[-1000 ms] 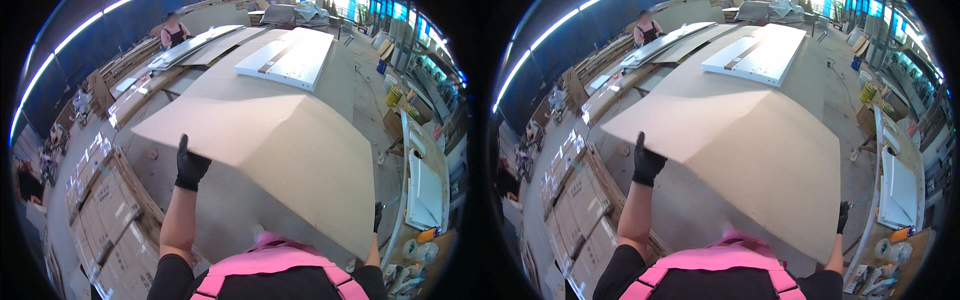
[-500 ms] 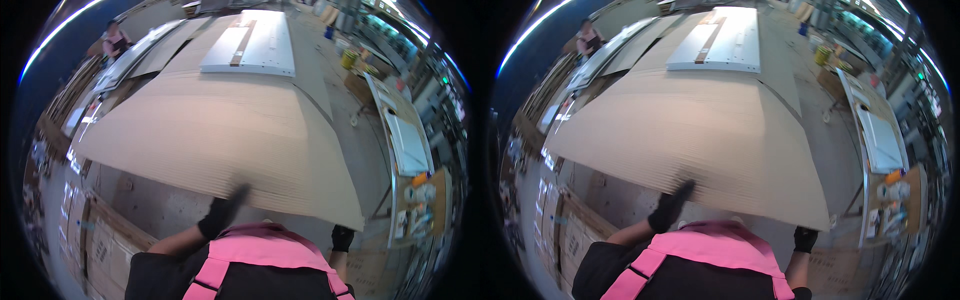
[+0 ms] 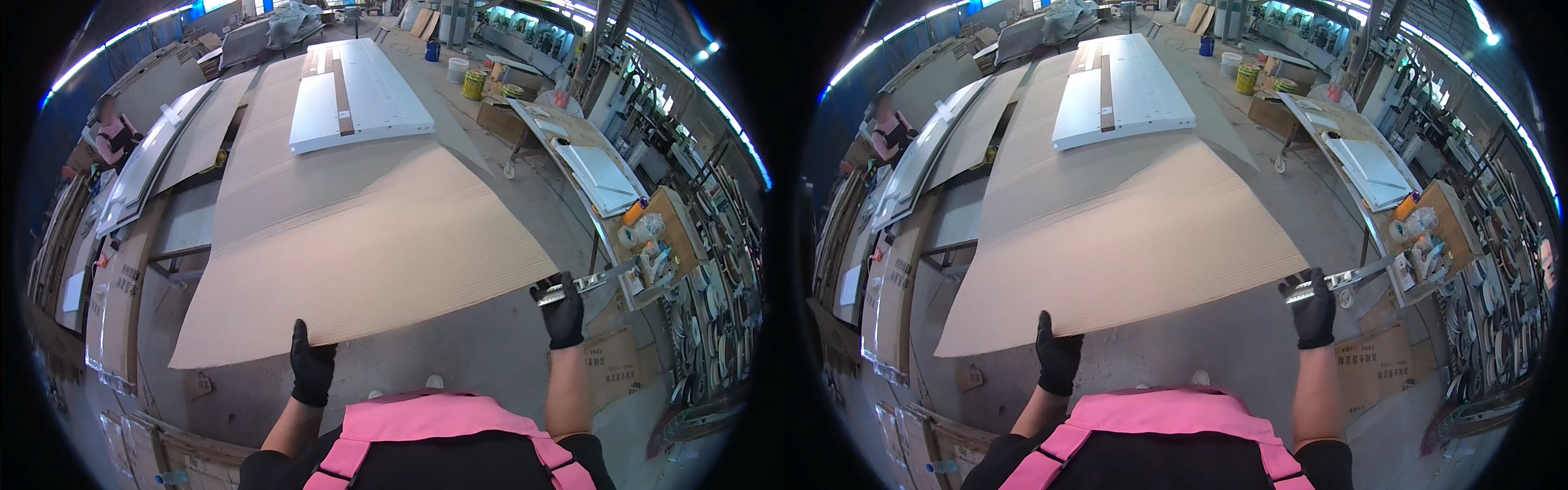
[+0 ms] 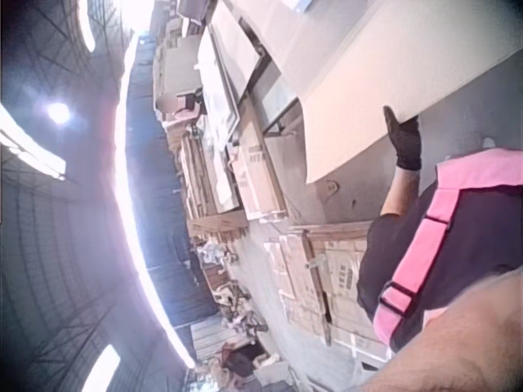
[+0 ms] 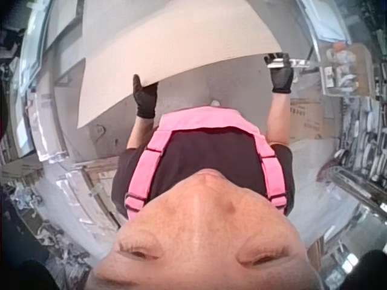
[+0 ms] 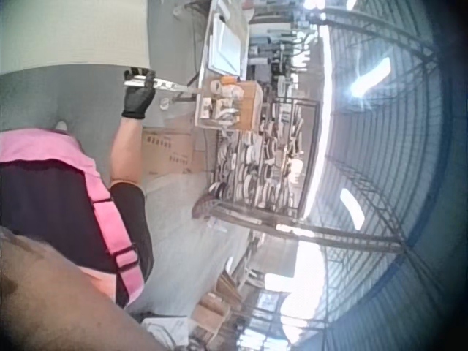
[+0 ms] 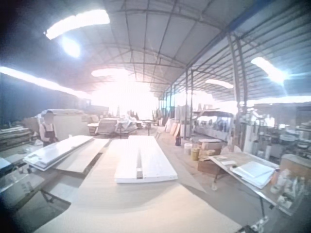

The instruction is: The person assembles flat-pack furniture components by cutting protective film from white panels with a utility knife, aligning parts, and securing them with tape. The person handles panels, cardboard, and tools throughout the process.

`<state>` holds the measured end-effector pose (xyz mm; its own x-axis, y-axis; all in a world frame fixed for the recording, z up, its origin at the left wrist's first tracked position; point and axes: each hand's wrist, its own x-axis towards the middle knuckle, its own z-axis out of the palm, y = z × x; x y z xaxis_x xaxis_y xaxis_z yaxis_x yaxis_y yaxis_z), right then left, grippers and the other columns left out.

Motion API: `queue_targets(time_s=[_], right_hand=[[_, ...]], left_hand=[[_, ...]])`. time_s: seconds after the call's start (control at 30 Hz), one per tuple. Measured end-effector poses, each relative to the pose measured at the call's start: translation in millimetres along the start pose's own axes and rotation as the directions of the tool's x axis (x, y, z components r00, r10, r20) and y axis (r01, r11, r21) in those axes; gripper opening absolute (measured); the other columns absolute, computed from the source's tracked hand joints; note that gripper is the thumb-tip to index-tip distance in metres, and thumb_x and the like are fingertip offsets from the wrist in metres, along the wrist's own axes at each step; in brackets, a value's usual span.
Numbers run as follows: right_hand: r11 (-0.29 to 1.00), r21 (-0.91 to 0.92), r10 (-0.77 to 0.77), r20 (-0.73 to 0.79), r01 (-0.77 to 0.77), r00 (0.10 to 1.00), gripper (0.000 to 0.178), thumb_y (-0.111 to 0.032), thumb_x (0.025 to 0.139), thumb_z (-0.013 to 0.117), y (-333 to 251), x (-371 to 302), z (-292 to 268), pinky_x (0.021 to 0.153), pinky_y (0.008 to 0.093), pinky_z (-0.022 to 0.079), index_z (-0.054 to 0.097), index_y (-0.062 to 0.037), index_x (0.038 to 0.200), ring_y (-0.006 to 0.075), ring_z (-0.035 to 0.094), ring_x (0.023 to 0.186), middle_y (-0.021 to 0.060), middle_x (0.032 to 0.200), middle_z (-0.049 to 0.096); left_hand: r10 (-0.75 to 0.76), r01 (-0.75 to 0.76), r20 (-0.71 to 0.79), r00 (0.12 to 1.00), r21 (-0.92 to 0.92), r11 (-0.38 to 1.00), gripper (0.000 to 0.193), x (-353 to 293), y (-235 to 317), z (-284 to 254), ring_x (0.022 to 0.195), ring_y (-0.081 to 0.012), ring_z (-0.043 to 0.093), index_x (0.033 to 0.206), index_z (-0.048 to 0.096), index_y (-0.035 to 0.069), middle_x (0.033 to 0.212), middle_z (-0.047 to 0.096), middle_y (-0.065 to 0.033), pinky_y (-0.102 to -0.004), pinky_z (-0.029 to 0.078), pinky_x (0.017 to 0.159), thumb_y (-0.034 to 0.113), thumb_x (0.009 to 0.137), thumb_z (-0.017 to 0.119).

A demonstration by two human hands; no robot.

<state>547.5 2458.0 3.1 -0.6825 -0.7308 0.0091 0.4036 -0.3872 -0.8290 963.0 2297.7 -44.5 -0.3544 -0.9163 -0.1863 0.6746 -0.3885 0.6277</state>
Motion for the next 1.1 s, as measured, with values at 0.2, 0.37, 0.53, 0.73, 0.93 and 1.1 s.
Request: queue_targets(time_s=[0.2,0.37,0.53,0.73,0.93,1.1], right_hand=[[0.948,-0.206,-0.254,-0.041,0.241,0.966,0.04,-0.034,0.099,0.051,-4,3,9,0.074,0.0354,0.051,0.054,-0.0025,0.123,0.0219,0.061,0.087,0.0109,0.102,0.06],[0.954,-0.273,0.102,-0.104,-0.127,0.989,0.031,-0.026,0.092,0.059,25,22,-7,0.067,0.036,0.054,0.061,-0.0075,0.118,0.022,0.062,0.084,0.0081,0.101,0.061],[0.943,-0.264,0.16,-0.171,-0.202,0.972,0.029,-0.009,0.089,0.055,80,-3,-31,0.068,0.0379,0.058,0.063,-0.009,0.117,0.0238,0.066,0.082,0.0094,0.103,0.064],[0.951,-0.278,0.108,-0.103,-0.133,0.989,0.036,-0.011,0.092,0.054,77,-11,-31,0.073,0.0398,0.059,0.055,-0.0031,0.127,0.024,0.064,0.093,0.0103,0.113,0.059],[0.909,-0.408,0.054,-0.097,-0.089,0.994,0.035,-0.01,0.091,0.054,57,-8,-22,0.067,0.0359,0.058,0.057,-0.0022,0.125,0.0223,0.065,0.084,0.0102,0.107,0.061],[0.881,-0.467,0.044,-0.087,-0.079,0.995,0.037,-0.009,0.091,0.056,48,-20,-16,0.068,0.0349,0.059,0.055,0.0009,0.126,0.0212,0.065,0.086,0.0104,0.108,0.06]], left_hand=[[0.272,-0.232,-0.047,0.961,0.393,0.89,0.012,2,27,34,0.073,-0.0062,0.054,0.098,0.061,0.012,0.083,0.057,0.0045,-0.0237,0.042,0.06,0.023,0.094,0.06],[0.344,-0.339,0.077,0.936,0.471,0.815,0.014,6,40,36,0.076,-0.0055,0.054,0.102,0.063,0.013,0.086,0.059,0.0059,-0.0229,0.041,0.063,0.022,0.092,0.063],[0.255,-0.177,-0.053,0.965,0.587,0.79,0.017,-3,41,6,0.078,-0.0056,0.055,0.104,0.063,0.013,0.087,0.061,0.0054,-0.023,0.04,0.063,0.025,0.092,0.062],[0.158,-0.112,-0.02,0.987,0.621,0.776,0.023,-10,31,-26,0.071,-0.0108,0.062,0.103,0.062,0.01,0.089,0.064,-0.0004,-0.0245,0.042,0.057,0.031,0.093,0.061],[0.165,-0.164,-0.069,0.984,0.023,0.986,0.038,-20,45,-57,0.09,-0.019,0.064,0.116,0.058,0.002,0.104,0.065,-0.0115,-0.0351,0.053,0.076,0.034,0.1,0.046],[0.311,-0.179,-0.246,0.918,0.444,0.878,0.027,-26,65,-55,0.052,-0.0091,0.042,0.081,0.059,0.009,0.06,0.046,0.0009,-0.0246,0.033,0.049,0.03,0.098,0.053]])
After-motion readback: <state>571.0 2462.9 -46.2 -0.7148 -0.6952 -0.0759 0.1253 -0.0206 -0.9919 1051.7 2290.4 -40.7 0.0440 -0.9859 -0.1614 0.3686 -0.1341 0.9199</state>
